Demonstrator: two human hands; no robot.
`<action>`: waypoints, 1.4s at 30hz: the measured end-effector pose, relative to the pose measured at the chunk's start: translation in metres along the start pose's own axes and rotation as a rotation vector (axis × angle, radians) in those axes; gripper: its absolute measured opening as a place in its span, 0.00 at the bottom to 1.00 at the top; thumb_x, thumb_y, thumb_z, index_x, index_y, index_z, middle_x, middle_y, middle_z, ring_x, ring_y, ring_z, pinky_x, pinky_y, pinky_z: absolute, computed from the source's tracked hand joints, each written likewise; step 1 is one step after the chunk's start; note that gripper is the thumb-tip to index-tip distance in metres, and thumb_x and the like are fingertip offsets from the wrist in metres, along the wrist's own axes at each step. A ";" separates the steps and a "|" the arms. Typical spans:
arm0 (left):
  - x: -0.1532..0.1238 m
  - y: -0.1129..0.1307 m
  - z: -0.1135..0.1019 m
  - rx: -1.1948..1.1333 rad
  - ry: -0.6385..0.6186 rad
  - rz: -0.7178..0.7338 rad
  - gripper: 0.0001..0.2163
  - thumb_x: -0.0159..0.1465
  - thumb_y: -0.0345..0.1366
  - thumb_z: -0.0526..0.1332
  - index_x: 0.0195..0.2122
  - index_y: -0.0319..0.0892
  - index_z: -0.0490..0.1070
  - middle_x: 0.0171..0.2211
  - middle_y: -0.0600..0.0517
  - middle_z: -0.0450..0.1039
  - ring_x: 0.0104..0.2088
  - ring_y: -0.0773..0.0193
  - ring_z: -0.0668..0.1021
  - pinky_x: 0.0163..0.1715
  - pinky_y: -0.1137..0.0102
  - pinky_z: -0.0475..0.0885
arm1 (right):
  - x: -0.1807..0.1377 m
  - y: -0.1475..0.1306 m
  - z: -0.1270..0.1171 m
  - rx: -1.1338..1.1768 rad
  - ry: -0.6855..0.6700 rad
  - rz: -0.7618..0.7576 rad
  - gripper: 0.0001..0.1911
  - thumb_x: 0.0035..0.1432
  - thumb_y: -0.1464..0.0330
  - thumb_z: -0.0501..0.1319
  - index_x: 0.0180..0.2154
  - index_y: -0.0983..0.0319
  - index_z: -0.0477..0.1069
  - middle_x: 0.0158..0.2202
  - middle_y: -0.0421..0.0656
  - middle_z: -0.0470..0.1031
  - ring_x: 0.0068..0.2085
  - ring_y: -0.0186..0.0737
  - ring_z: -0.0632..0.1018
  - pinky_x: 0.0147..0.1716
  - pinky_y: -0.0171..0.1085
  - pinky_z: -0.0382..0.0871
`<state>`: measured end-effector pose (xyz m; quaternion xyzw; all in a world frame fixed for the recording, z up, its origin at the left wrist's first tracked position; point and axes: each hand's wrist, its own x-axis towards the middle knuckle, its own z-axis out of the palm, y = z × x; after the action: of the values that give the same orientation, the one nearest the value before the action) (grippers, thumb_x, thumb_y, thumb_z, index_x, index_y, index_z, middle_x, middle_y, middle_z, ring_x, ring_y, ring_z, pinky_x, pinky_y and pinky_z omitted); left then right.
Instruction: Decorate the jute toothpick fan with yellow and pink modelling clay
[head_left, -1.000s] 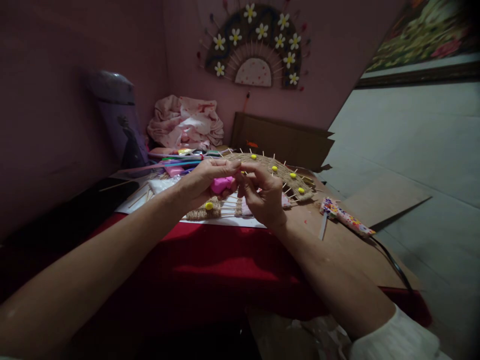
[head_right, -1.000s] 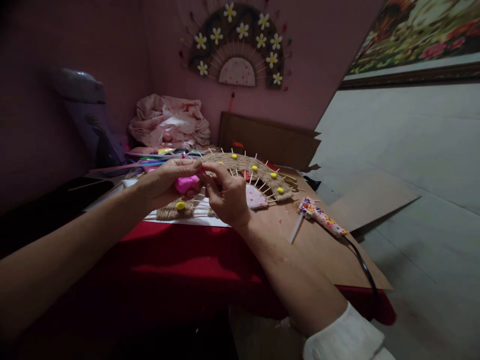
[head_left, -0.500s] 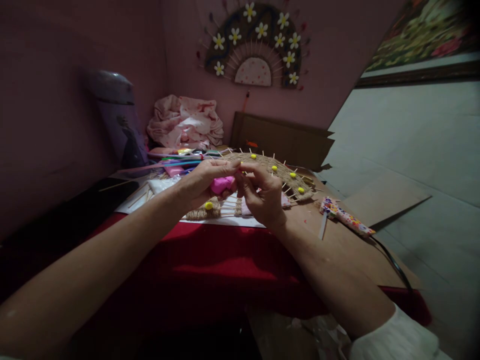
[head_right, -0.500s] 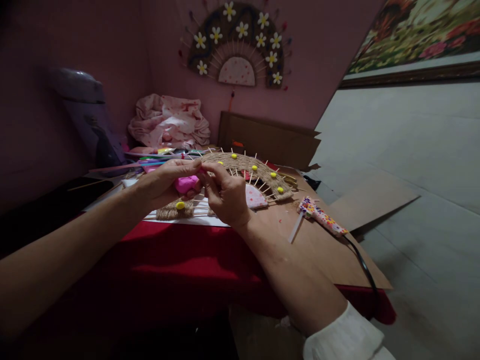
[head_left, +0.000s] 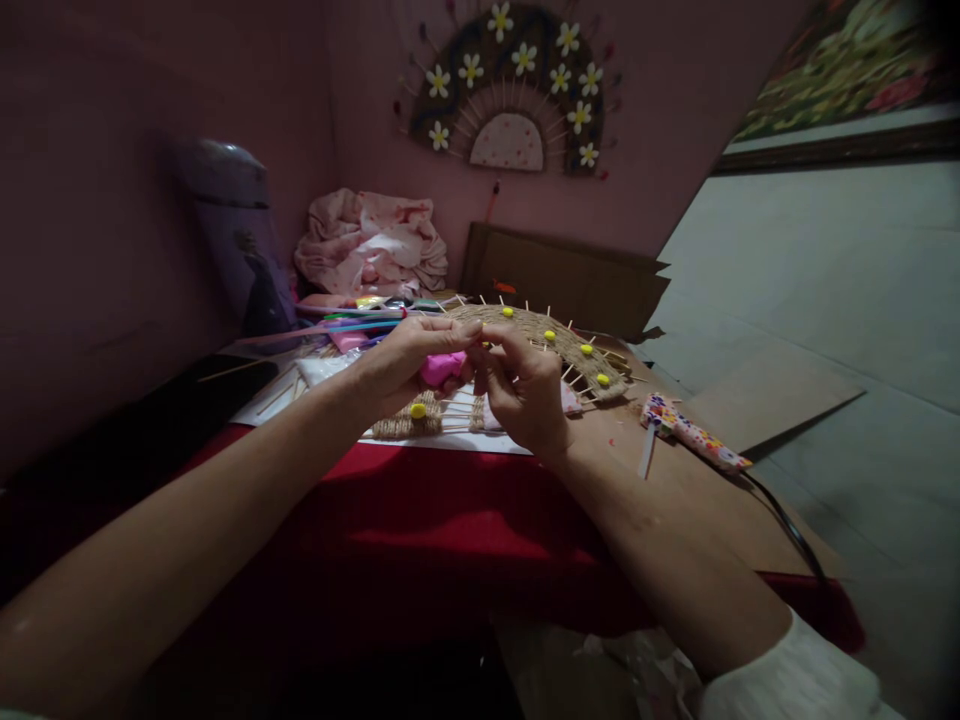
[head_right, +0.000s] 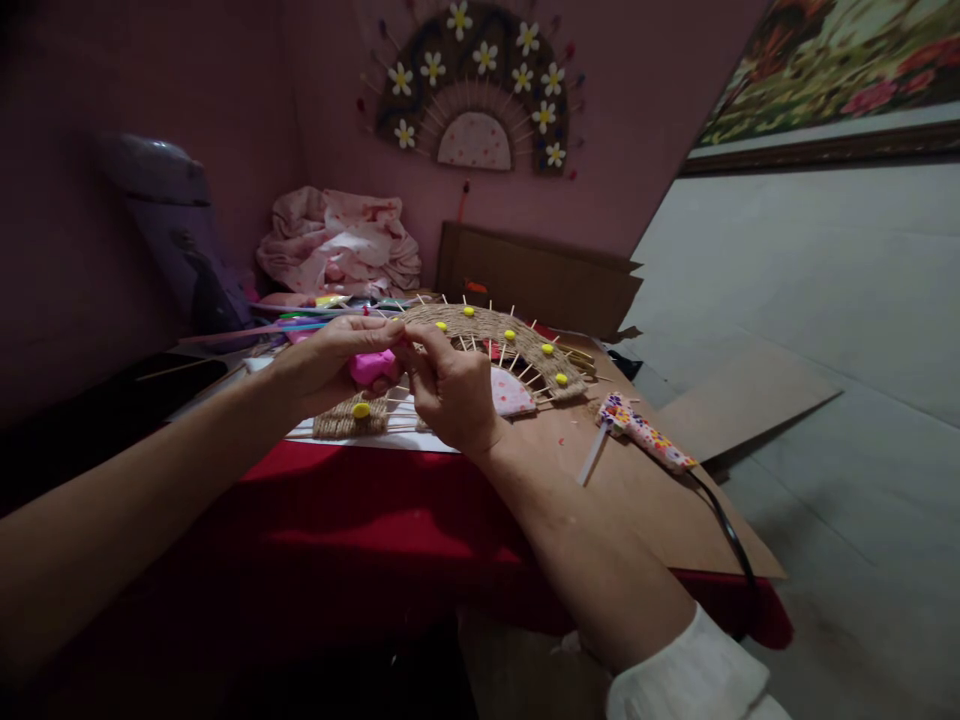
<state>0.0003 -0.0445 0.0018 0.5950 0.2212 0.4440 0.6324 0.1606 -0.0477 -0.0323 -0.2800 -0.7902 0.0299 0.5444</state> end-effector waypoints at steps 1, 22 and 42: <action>0.000 0.000 0.000 0.000 -0.002 0.001 0.13 0.56 0.42 0.69 0.25 0.35 0.74 0.18 0.50 0.71 0.15 0.72 0.70 0.13 0.77 0.61 | 0.000 0.000 0.000 -0.003 -0.002 -0.006 0.07 0.65 0.67 0.57 0.44 0.60 0.71 0.22 0.36 0.73 0.21 0.31 0.72 0.24 0.32 0.66; 0.001 0.001 -0.001 0.031 0.049 -0.004 0.14 0.54 0.42 0.71 0.24 0.35 0.73 0.18 0.51 0.71 0.15 0.71 0.70 0.13 0.77 0.60 | 0.002 0.000 -0.001 -0.021 -0.047 0.000 0.08 0.65 0.68 0.56 0.44 0.60 0.71 0.22 0.36 0.74 0.21 0.31 0.72 0.23 0.33 0.65; 0.000 0.000 -0.002 0.040 0.069 -0.004 0.12 0.55 0.40 0.70 0.25 0.35 0.73 0.19 0.50 0.71 0.16 0.71 0.70 0.12 0.77 0.61 | 0.002 0.001 0.000 -0.029 -0.065 0.013 0.07 0.65 0.68 0.56 0.44 0.60 0.70 0.22 0.36 0.74 0.21 0.31 0.72 0.23 0.33 0.65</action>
<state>-0.0010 -0.0434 0.0019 0.5913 0.2529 0.4587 0.6132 0.1606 -0.0462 -0.0310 -0.2915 -0.8062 0.0312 0.5140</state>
